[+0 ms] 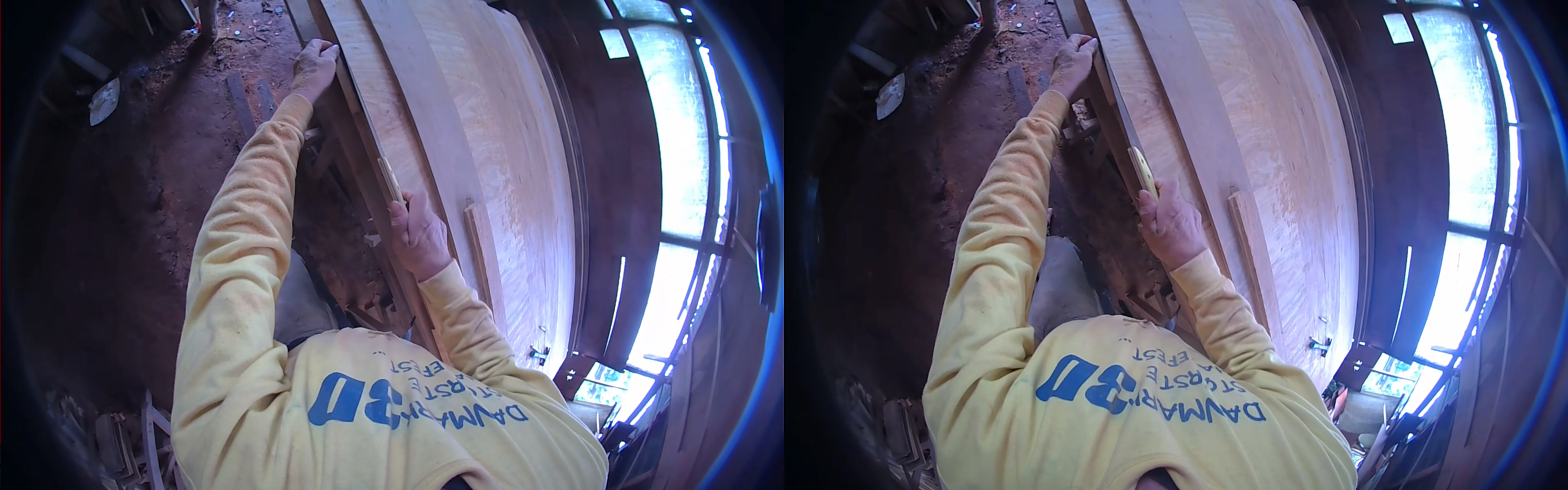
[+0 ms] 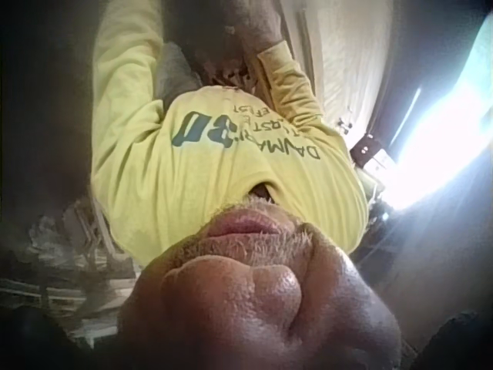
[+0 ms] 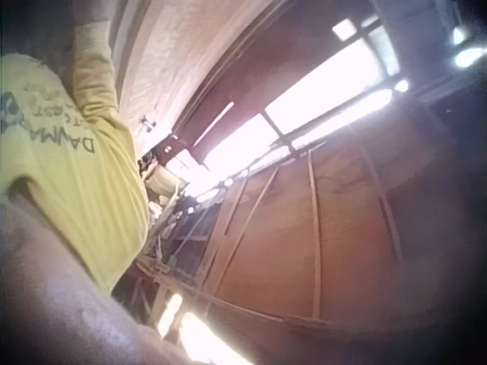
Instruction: The person sets aside a circular saw, trims a wooden piece with a hand saw, and takes wooden wedges from a bag. The person then inserts the wooden wedges between wooden planks and taps them into place with a hammer.
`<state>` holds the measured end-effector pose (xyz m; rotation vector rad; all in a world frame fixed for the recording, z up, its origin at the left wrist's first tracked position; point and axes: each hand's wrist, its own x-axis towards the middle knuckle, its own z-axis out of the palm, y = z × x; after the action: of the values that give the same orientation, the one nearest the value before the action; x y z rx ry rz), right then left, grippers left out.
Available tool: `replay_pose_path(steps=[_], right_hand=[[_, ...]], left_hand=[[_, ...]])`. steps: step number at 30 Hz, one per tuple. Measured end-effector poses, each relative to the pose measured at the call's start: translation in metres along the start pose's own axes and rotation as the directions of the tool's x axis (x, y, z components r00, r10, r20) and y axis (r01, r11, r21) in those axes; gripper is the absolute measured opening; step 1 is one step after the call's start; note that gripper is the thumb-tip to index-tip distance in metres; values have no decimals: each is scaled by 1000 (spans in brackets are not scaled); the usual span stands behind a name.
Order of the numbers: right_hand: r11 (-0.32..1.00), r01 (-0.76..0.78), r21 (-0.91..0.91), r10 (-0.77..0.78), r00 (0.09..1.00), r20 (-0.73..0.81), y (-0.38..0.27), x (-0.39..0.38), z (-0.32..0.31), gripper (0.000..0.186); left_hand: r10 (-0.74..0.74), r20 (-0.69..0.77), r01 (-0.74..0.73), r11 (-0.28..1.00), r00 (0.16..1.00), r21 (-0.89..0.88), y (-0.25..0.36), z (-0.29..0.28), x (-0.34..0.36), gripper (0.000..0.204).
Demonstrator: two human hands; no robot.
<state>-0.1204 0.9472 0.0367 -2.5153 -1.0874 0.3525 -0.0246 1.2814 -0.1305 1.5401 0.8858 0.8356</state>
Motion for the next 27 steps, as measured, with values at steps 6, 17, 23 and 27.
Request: replay_pose_path(steps=[6,17,23,27], right_hand=[[992,13,-126,-19,999,-45,-1,42,14,38],[999,32,-34,-32,999,-14,-15,9,-7,34],[999,29,46,-27,999,-29,-18,-42,-23,31],[984,-92,151,103,992,-69,5,-83,-33,43]], left_hand=[[21,63,-7,975,998,-223,-9,-6,13,23],[-131,-44,129,990,990,-59,27,3,-11,41],[-34,28,36,997,999,-68,7,-8,0,38],[-16,53,23,991,998,-134,12,1,-2,32]])
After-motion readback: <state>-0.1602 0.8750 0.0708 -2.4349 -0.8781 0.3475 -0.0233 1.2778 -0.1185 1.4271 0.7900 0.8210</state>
